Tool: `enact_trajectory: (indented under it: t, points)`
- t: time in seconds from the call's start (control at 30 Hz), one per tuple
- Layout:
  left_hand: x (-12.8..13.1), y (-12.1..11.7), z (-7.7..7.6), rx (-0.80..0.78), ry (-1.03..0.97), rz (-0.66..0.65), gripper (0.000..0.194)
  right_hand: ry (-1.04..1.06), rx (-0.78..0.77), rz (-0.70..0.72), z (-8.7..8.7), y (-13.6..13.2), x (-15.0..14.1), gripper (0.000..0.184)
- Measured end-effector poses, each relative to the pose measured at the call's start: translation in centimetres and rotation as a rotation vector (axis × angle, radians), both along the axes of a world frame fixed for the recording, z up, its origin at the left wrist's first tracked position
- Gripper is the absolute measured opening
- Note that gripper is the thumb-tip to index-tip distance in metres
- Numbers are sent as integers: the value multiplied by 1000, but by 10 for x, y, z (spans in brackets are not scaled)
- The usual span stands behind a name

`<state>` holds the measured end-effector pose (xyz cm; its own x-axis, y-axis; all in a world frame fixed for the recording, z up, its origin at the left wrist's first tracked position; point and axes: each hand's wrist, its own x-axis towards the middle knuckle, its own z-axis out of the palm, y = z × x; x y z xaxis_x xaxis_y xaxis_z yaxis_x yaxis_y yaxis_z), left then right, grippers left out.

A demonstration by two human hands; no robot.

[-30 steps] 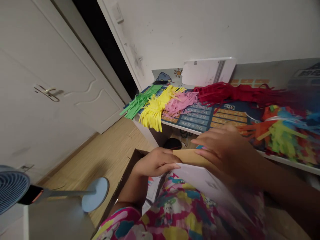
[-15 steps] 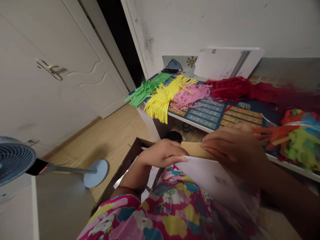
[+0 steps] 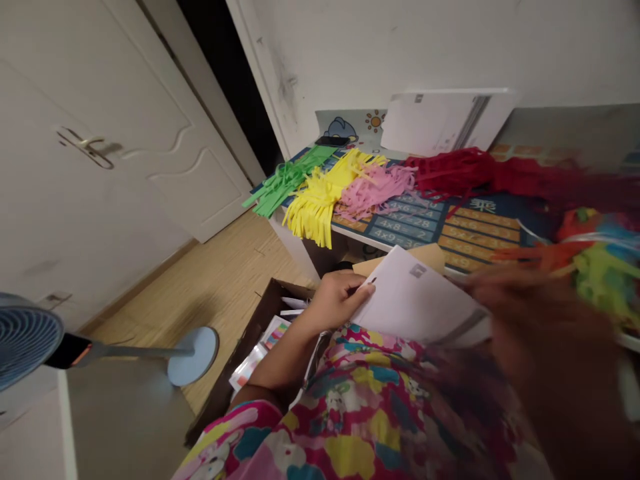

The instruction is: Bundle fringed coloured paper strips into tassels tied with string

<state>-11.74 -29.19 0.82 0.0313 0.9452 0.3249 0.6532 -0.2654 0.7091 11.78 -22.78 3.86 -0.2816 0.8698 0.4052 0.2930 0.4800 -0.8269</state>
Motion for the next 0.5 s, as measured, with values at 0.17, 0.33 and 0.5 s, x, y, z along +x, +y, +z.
enact_trajectory:
  t: [0.17,0.33,0.5]
  points:
    - [17,4,-10,42,13,60,45,317,-548,35,-45,-28,-38,25]
    - [26,6,-9,42,28,59,41,415,-575,-47,-61,-21,-45,27]
    - [31,6,-12,40,45,77,44,352,-564,-59,-69,-21,-40,31]
